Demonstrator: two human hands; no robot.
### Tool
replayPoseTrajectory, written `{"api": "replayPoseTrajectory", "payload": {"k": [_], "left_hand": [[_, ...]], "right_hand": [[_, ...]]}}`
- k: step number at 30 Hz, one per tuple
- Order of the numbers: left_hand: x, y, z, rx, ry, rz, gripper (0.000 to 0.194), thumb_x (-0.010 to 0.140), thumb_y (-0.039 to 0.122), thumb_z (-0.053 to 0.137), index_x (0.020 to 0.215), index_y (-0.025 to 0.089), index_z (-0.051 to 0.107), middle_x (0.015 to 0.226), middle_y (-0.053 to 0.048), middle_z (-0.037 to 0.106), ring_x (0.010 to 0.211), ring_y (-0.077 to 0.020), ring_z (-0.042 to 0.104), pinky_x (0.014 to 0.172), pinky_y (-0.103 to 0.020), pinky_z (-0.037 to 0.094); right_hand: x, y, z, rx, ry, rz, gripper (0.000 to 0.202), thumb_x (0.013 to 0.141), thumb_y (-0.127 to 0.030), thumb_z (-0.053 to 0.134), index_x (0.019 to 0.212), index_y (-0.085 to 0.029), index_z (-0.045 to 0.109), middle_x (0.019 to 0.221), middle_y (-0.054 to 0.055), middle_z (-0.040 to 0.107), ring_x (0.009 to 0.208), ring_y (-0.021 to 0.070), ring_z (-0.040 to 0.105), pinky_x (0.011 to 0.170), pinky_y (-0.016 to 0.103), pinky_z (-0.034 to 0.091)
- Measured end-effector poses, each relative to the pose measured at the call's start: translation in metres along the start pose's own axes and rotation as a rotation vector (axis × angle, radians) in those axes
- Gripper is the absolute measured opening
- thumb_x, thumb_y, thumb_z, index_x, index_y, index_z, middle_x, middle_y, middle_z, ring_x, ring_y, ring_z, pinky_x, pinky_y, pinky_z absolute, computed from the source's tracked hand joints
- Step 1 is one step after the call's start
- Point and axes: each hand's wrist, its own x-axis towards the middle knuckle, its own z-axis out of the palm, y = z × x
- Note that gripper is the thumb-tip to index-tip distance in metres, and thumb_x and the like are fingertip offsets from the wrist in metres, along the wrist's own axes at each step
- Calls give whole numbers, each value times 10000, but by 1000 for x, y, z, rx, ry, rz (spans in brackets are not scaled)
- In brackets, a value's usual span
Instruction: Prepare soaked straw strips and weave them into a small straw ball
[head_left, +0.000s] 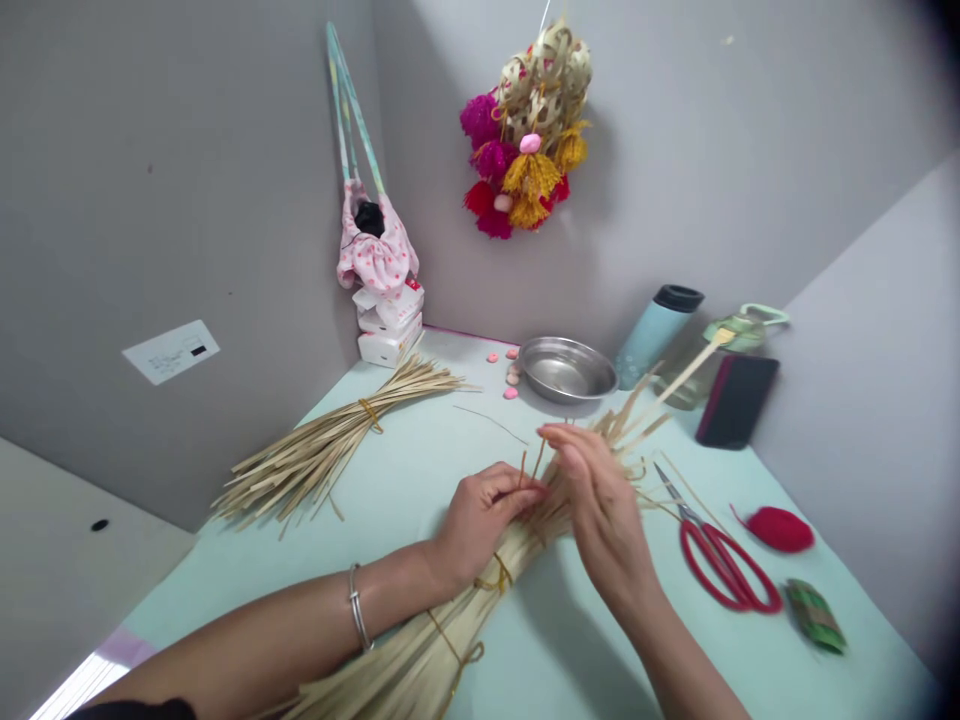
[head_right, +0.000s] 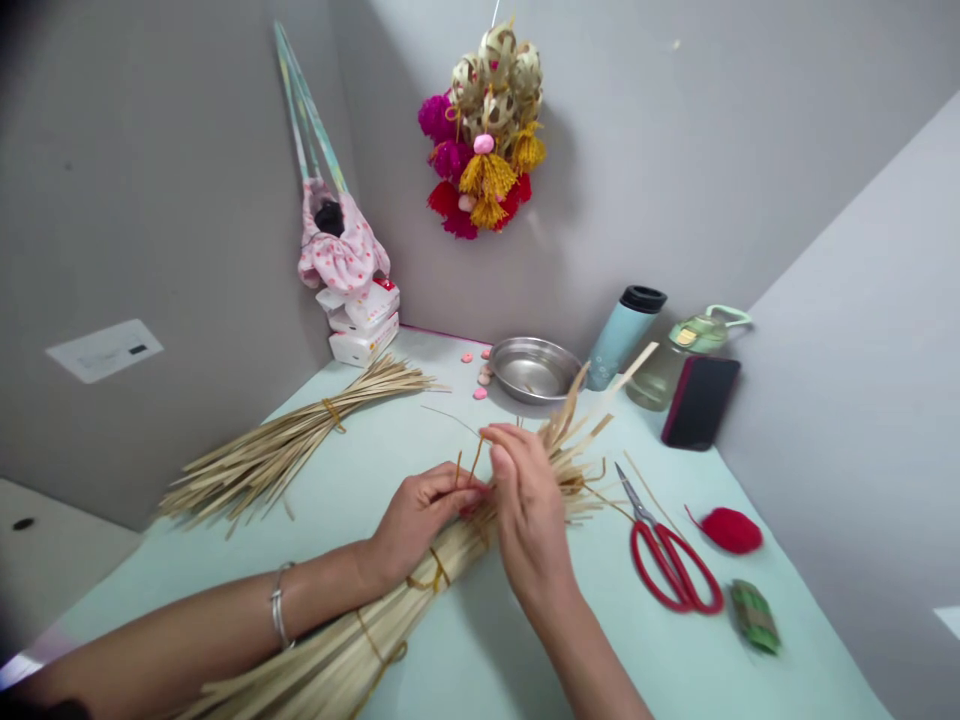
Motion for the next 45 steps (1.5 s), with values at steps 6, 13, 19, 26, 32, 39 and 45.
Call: {"api": "replayPoseTrajectory", "payload": {"k": [6,13,19,26,32,39,45], "left_hand": [[-1,-6,-6,-14,26,4,209,836,325,670,884,162,791,808,-16,540,678,-109,567,668,-239,487],[2,-9,-10,-6,76,2,219,821,284,690,973,138,749,728,-16,626,693,-127,593,718,-253,497],[-2,-7,-10,-86,55,36,121,789,256,723,841,153,687,676,12,629,614,-112,602,631,-224,489],[13,7,-10,90,-95,140,111,823,252,700,825,166,771,791,-36,731,737,-145,659,727,-231,518],[28,17,-12,26,-194,-24,229,845,357,654,924,154,723,771,-34,702,625,-160,638,608,-278,538],[38,53,-39,987,-466,217,154,795,284,725,921,206,684,920,-20,660,821,-183,583,738,-288,432],[29,58,-39,1127,-643,459,182,934,163,527,865,197,692,806,-16,659,757,-161,562,702,-279,377]], "right_hand": [[-31,24,-9,-67,-167,156,216,886,-327,565,1027,-212,683,889,68,672,779,223,614,721,352,484],[-27,29,5,104,-222,354,230,817,-412,655,752,-192,670,655,29,628,592,176,544,547,281,414],[-20,34,6,226,-213,421,341,819,-526,604,769,-188,605,615,29,643,508,168,561,480,267,428],[-21,32,8,202,-239,335,202,774,-340,689,661,-178,650,699,19,604,676,167,519,608,258,407],[-13,25,6,307,-276,372,309,816,-432,616,633,-185,597,573,-17,541,563,138,478,552,252,395],[-6,26,1,366,-268,469,259,765,-419,683,671,-178,696,604,12,651,581,157,555,597,274,436],[-5,28,-3,465,-282,580,243,756,-420,716,777,-178,714,682,12,693,622,149,596,645,274,462]]}}
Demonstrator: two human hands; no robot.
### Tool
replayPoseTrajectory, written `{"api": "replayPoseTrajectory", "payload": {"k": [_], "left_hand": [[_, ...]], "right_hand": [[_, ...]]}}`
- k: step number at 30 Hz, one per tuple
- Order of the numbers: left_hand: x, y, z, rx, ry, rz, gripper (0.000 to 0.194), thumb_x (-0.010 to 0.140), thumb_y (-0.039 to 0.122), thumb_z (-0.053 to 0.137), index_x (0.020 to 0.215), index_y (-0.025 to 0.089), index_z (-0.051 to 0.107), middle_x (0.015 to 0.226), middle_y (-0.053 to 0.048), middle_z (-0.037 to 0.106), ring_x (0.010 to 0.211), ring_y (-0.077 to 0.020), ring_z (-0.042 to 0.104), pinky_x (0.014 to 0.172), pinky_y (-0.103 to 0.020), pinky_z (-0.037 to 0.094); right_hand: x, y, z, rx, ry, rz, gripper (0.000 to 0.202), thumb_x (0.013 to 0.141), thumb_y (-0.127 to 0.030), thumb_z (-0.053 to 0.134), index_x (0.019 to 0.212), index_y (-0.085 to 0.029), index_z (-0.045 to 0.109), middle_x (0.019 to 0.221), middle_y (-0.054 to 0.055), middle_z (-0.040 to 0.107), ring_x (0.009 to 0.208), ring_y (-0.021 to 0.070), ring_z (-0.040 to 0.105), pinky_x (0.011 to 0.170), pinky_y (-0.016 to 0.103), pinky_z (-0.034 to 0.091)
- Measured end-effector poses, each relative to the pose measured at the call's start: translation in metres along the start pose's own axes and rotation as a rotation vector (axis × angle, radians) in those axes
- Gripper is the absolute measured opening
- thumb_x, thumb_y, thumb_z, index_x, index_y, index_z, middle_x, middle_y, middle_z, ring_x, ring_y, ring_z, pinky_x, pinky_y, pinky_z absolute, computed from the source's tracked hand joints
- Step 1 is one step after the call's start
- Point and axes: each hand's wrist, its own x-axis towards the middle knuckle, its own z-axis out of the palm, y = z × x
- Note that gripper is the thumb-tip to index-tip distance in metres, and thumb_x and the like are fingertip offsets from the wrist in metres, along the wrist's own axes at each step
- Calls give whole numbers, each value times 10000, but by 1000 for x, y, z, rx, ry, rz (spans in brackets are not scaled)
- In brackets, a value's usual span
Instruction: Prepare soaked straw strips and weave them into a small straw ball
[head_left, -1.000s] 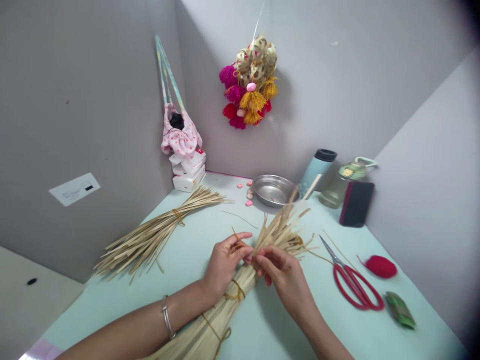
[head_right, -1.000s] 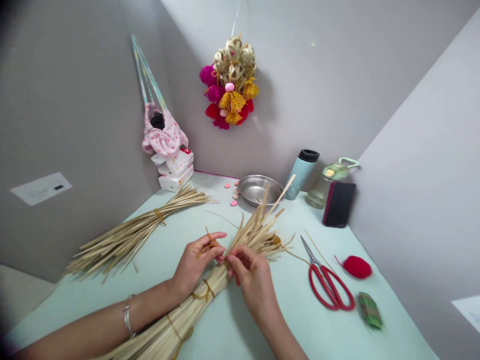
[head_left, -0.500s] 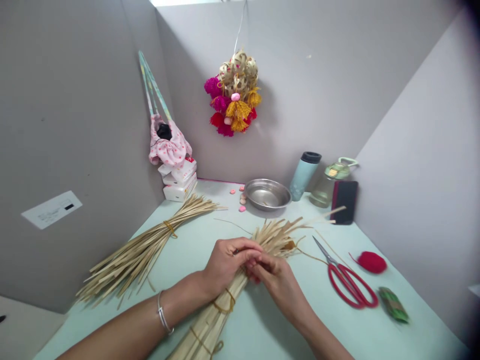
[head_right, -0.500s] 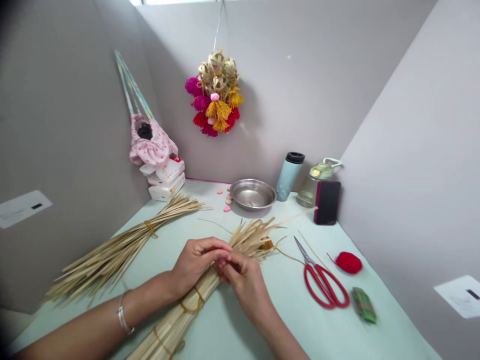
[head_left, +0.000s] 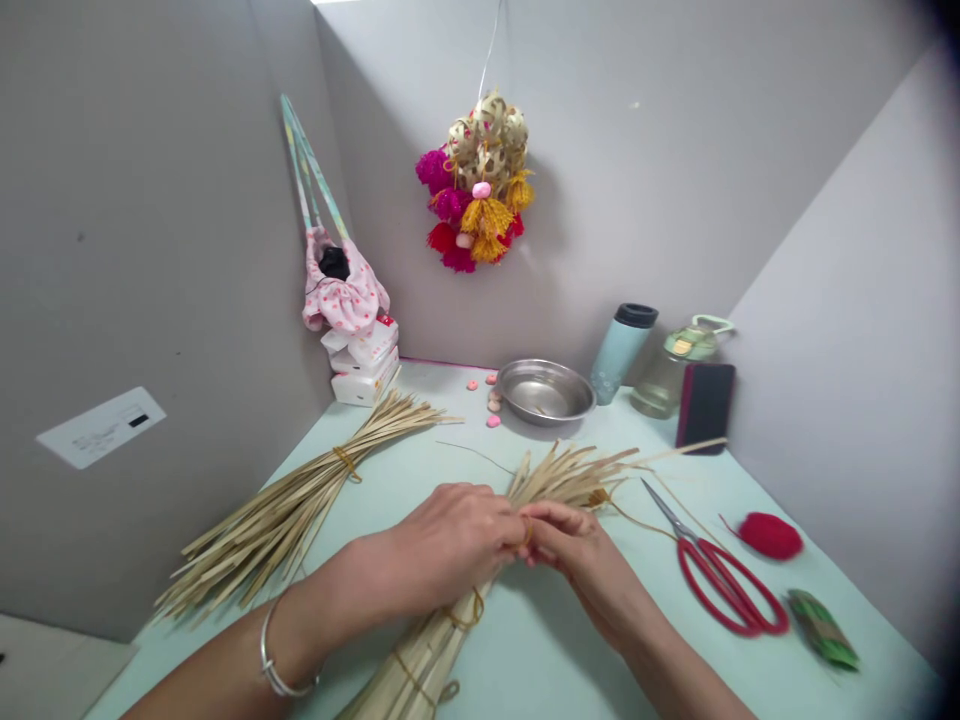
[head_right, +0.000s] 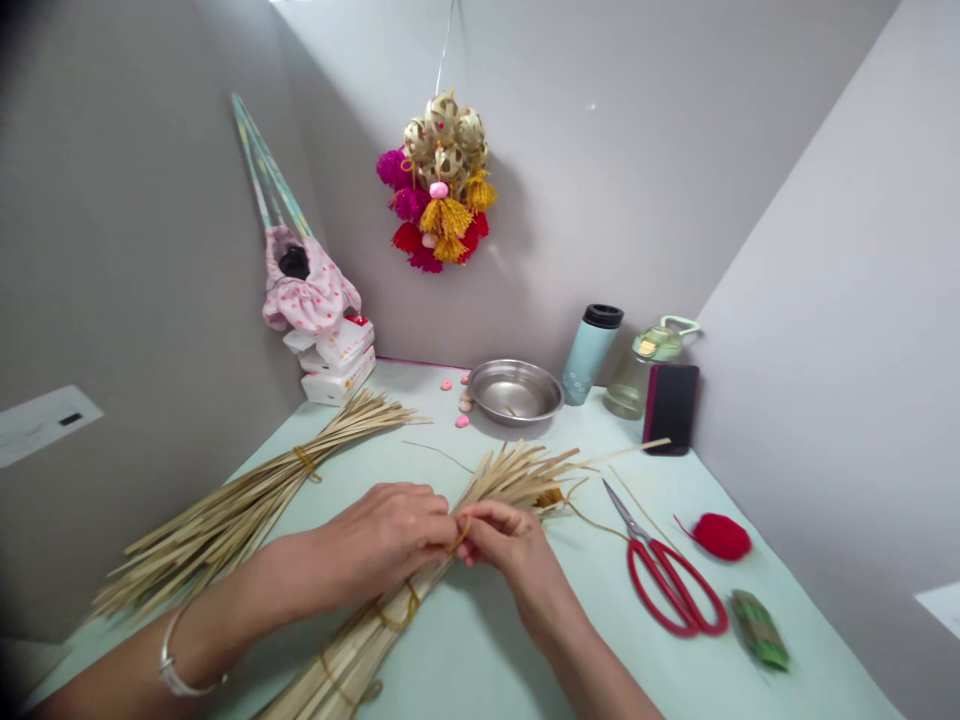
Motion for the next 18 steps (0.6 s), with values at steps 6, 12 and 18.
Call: {"api": "replayPoseTrajectory", "payload": {"k": [6,12,18], "left_hand": [[3,1,-4,-312,-53,-19,110,914,239,598,867,211,693,875,-11,601,862,-157,561,775,-249,414],[12,-13,3,-587,91,-147,191,944,183,446,1003,189,628,925,-21,620,838,-141,559,788,-253,436],[17,-30,20,-780,-9,-202,190,842,162,572,988,171,693,873,-20,641,773,-138,562,738,-245,440]], "right_hand": [[-1,-6,-4,3,-117,9,219,688,-321,816,703,-176,652,664,-12,686,622,130,594,636,245,449],[-6,3,-12,-632,41,-583,141,915,-258,601,810,-202,677,768,31,690,695,167,639,642,276,483],[-10,13,-13,-1336,140,-1173,236,974,-110,477,1084,-187,671,837,65,704,687,178,597,634,306,437]]}}
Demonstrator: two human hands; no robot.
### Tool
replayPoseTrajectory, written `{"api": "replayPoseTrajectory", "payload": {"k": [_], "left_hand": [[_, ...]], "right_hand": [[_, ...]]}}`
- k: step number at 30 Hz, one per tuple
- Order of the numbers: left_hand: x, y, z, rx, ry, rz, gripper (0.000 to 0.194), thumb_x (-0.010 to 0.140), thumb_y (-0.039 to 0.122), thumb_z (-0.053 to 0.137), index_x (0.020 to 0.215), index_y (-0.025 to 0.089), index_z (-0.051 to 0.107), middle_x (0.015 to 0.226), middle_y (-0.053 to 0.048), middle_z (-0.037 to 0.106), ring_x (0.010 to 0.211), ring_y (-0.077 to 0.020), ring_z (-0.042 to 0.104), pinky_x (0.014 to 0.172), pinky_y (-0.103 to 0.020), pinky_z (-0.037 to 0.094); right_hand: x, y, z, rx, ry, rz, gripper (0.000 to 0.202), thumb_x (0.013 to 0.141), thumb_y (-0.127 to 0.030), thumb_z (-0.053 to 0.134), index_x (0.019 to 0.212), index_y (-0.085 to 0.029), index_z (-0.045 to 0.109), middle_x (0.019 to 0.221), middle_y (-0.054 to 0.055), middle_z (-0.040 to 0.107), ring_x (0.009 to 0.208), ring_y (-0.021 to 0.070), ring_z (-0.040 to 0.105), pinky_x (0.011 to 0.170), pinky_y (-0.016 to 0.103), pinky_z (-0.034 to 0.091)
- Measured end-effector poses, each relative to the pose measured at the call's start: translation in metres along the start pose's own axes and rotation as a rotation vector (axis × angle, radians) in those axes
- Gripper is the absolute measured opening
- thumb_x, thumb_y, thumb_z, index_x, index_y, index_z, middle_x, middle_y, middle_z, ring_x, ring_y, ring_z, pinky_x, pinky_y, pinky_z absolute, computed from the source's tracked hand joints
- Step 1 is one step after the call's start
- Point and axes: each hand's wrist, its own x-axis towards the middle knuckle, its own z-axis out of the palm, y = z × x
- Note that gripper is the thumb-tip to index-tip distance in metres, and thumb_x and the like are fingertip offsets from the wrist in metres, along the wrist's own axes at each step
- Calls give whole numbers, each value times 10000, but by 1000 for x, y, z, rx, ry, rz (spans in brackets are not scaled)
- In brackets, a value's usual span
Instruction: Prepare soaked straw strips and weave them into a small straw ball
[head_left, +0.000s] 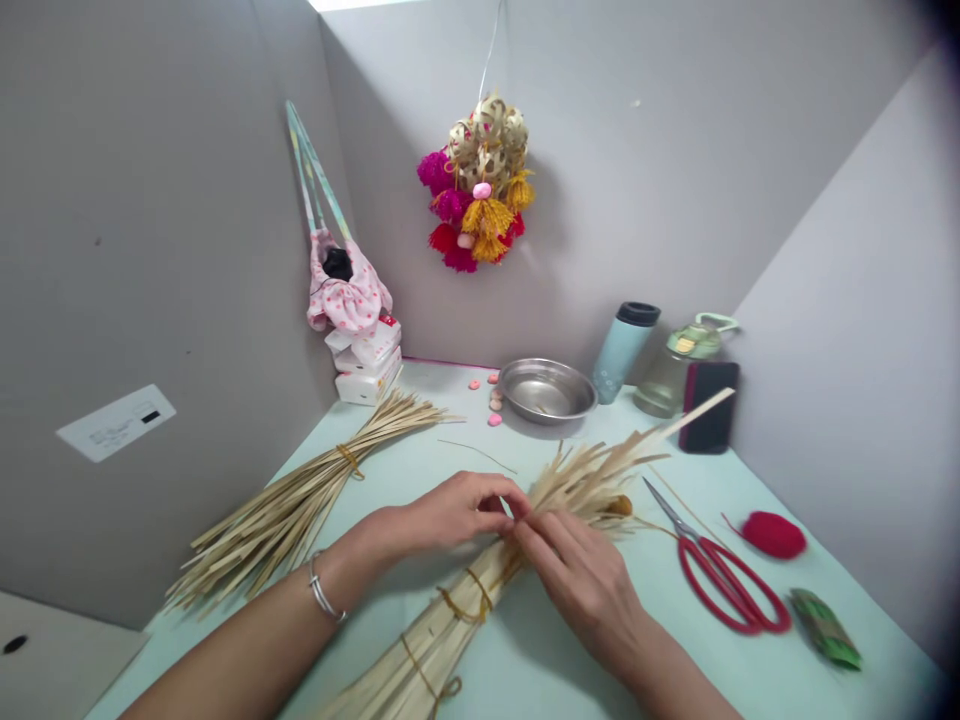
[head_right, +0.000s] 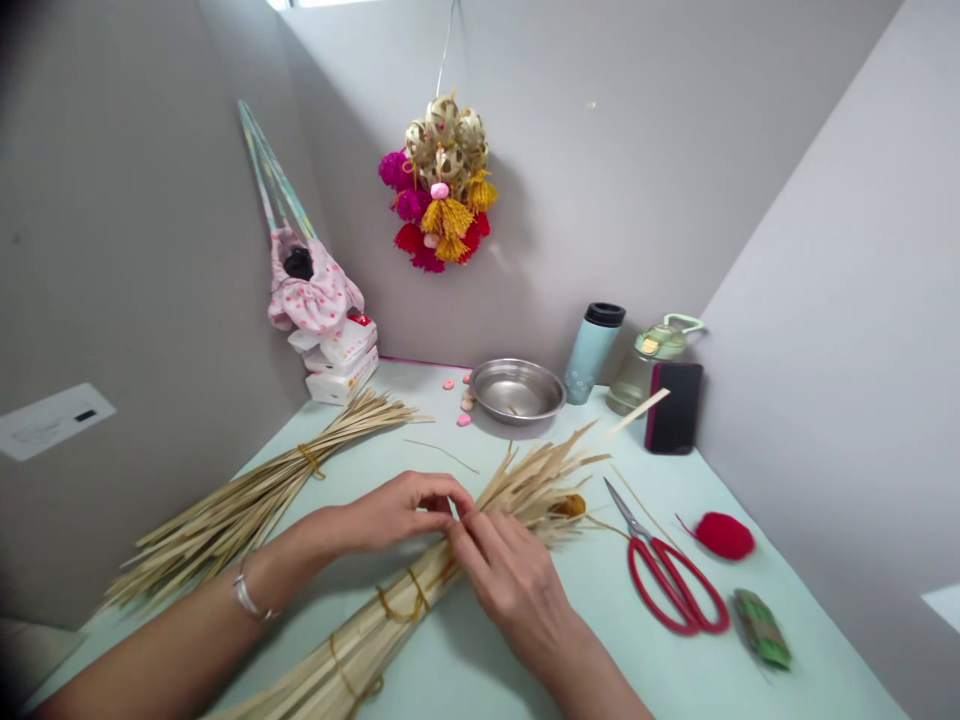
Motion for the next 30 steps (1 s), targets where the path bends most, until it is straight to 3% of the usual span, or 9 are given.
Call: {"api": "replayPoseTrajectory", "payload": {"k": [5,10,15,21,27,30], "left_hand": [[2,-9,-3,-77,-76,-3,223,798,178,639,1005,177,719,939,-19,603,759,-117,545,724,-227,438],[4,-12,0,-20,3,-31,106,743,169,672,845,149,690,906,-5,569,722,-103,533,691,-220,432],[2,-8,-2,24,112,-27,88,745,131,604,816,159,647,855,-2,608,758,-118,543,694,-214,438],[0,-5,4,-141,-34,-72,277,666,106,690,923,171,610,815,30,595,745,-110,532,690,-219,438],[4,-11,20,-111,68,-117,246,646,248,783,781,162,595,689,59,520,656,-96,444,591,-215,355],[4,-13,24,29,96,-84,139,682,205,699,711,161,570,690,49,502,646,-99,439,578,-222,333]], "right_hand": [[-1,0,0,6,-24,-37,214,974,-114,481,1085,-170,656,886,99,696,708,191,574,651,325,459],[-3,1,5,79,34,-10,277,957,-86,493,1190,-171,618,910,102,682,765,197,601,674,312,484],[-4,5,9,41,97,82,214,946,-113,522,1074,-211,664,872,69,701,747,179,650,663,282,496],[-3,7,10,17,98,133,166,943,-129,542,1025,-202,666,872,68,716,746,161,681,635,243,512],[-1,5,11,143,70,210,141,949,-133,539,1017,-209,636,878,51,691,749,148,680,662,232,528],[1,3,10,213,89,272,130,953,-141,530,985,-222,625,862,41,678,736,151,670,650,239,527]]}}
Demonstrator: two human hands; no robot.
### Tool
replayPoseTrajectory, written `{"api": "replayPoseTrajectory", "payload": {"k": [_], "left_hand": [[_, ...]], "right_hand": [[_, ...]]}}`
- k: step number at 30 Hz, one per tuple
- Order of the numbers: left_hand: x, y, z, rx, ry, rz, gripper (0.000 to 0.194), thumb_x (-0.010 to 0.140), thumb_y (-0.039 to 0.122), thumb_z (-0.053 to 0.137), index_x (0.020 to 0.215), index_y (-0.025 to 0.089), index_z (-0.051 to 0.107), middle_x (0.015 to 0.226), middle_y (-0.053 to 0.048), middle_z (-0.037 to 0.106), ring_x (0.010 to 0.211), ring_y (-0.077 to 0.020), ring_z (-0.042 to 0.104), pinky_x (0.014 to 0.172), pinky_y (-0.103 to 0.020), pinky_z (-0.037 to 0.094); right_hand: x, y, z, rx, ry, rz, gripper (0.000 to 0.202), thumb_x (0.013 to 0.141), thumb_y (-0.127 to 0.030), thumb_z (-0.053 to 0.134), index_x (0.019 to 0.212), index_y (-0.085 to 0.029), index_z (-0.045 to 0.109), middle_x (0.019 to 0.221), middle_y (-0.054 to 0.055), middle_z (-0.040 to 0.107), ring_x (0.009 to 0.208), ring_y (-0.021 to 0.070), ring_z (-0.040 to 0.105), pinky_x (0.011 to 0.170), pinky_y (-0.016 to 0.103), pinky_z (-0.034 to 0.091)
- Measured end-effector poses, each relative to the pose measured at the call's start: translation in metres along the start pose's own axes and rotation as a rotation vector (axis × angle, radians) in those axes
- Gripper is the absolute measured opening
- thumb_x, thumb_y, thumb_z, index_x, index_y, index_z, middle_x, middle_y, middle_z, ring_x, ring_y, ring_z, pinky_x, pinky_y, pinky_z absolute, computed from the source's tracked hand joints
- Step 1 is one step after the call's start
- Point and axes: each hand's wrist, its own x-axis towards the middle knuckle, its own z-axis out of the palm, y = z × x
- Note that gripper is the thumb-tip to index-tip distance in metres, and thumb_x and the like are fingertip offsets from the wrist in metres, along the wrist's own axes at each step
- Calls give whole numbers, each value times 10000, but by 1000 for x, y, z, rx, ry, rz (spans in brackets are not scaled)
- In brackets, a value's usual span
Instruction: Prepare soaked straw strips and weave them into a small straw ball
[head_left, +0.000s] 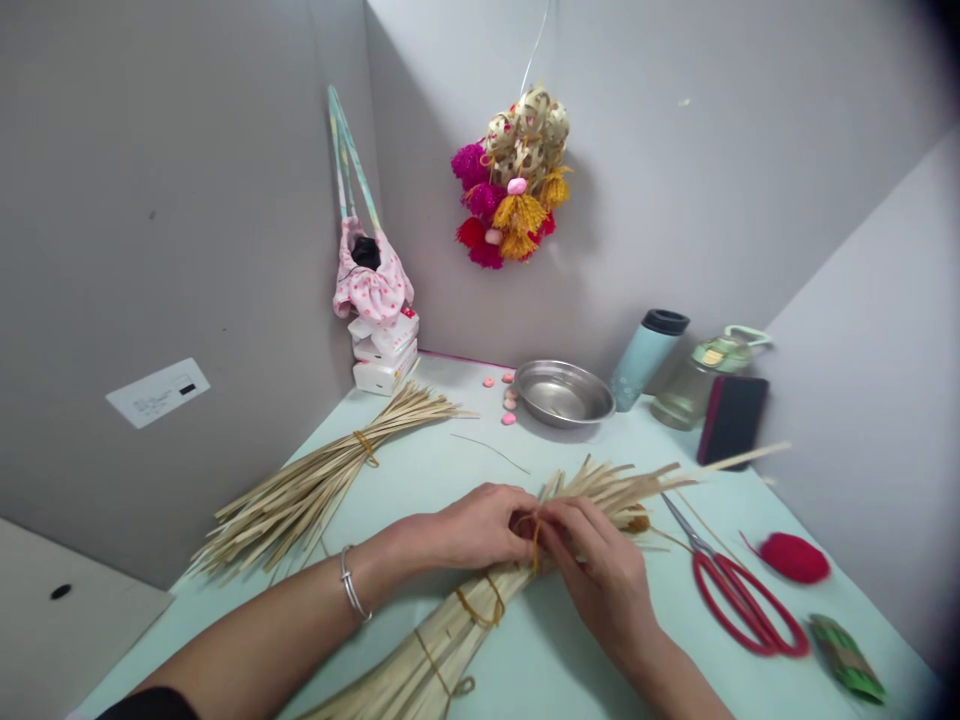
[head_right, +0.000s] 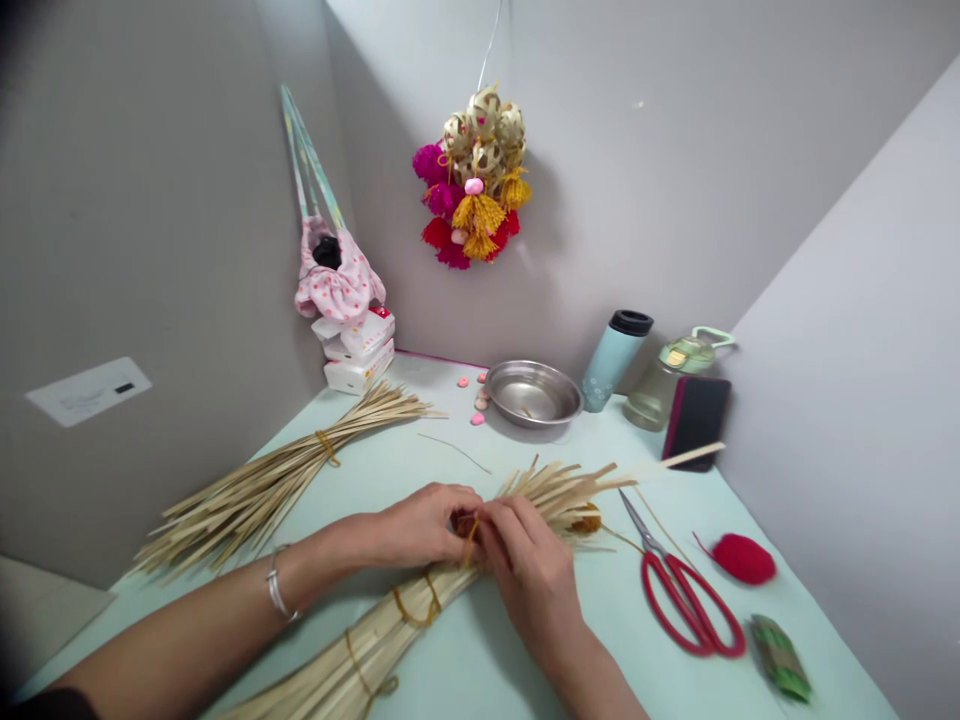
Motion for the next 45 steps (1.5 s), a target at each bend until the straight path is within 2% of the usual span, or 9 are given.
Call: {"api": "replayPoseTrajectory", "payload": {"k": [5,8,12,17,30,34,39,42,45], "left_hand": [[-3,4,-4,154,26,85,65,699,145,602,663,161,550,705,33,499,657,-105,456,603,-227,342],[-2,5,-8,74,2,61,21,726,167,635,715,160,619,725,26,547,691,-113,498,635,-224,367],[1,1,-11,-132,3,-3,177,700,194,714,860,175,640,717,37,583,692,-115,523,641,-219,398],[0,1,-18,-260,-64,6,95,775,245,660,810,167,619,686,36,575,622,-105,522,614,-232,434],[-6,25,-12,-303,187,150,110,795,181,679,901,148,679,828,-5,675,794,-119,608,789,-247,472],[-10,28,-14,-330,129,171,204,793,196,709,983,165,642,831,-3,682,790,-126,634,805,-268,488],[-15,35,-21,-300,-184,131,161,785,173,713,935,163,656,842,-17,689,813,-139,638,810,-274,487],[-12,34,-23,-286,-105,107,135,812,211,692,931,164,653,857,-15,667,818,-132,612,803,-263,477],[-7,27,-20,-293,-3,94,106,893,214,561,947,156,631,867,-22,642,820,-130,599,808,-272,476]], "right_hand": [[2,-6,-3,161,-22,118,109,953,-149,540,963,-229,613,860,30,650,768,153,645,673,242,514],[2,-8,-6,322,-59,245,88,965,-189,533,940,-229,608,878,33,635,783,156,633,681,243,510],[1,-7,-7,494,-94,451,93,953,-294,568,914,-223,615,817,24,628,718,162,609,641,252,491],[1,-6,-8,564,-174,620,199,936,-408,570,861,-226,600,662,-13,564,612,158,533,562,251,429],[11,-7,-20,665,-320,635,258,933,-450,541,807,-228,508,717,-23,503,677,152,474,625,266,390],[16,-6,-25,848,-357,694,258,911,-449,581,808,-222,513,744,-7,590,687,149,518,644,271,419],[21,-7,-30,871,-372,799,236,799,-368,711,738,-196,560,622,-49,524,562,100,431,532,227,323],[17,-7,-28,827,-382,750,221,803,-349,690,726,-198,549,645,-31,554,577,115,480,535,233,353],[10,-8,-25,559,-335,502,135,898,-265,593,780,-206,566,738,7,618,646,143,554,584,253,419]]}}
